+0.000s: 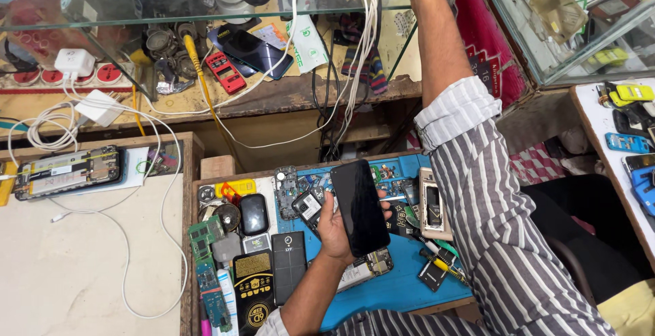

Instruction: The person navigates a smartphone's settings, then uses a magnifying lamp to inspect and manipulate small components on a disassembled mobile phone. They handle a battery, circuit boards, and phone casings, moving parts around the workbench while examining them under magnification.

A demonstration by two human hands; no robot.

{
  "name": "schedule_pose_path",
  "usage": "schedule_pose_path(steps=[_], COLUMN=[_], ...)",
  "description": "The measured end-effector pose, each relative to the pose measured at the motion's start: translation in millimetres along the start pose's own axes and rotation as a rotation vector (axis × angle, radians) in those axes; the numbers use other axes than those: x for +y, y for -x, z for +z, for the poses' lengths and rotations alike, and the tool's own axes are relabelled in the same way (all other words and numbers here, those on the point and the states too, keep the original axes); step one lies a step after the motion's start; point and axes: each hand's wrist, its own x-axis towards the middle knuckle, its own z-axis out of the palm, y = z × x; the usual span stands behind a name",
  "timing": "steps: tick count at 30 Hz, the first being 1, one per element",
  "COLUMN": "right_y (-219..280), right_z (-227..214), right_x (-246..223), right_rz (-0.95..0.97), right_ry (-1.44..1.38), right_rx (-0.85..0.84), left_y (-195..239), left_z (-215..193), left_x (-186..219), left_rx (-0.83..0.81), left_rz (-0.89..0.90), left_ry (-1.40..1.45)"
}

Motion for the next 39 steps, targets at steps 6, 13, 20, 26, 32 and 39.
schedule_pose_path(steps=[6, 13, 20, 26, 32, 39], right_y=[-2, -6, -8, -7, -4, -4], right_z=[6, 11, 7, 9, 6, 6], right_x=[1, -5, -5, -1, -2, -4], right_rz=[0.004, 0.001, 0.001, 0.009, 0.028, 0.009], right_ry=[-0.016, -0.032, -0.030, -0.027, -0.037, -0.042], right_rx=[0.006, -0.001, 0.001, -0.002, -0.027, 0.015], left_y=[0, -1, -1, 0, 1, 1], left_z=[2, 3, 5, 7, 10, 13], left_x=[0, 2, 4, 4, 6, 5], left_rx=[-0.023, 0.051, 0.050, 0.045, 0.011, 0.030], left_rz=[0.012, -0.002, 0.015, 0.023, 0.035, 0.051], left_ry=[0.034, 0.036, 0.090, 0.119, 0.131, 0.142])
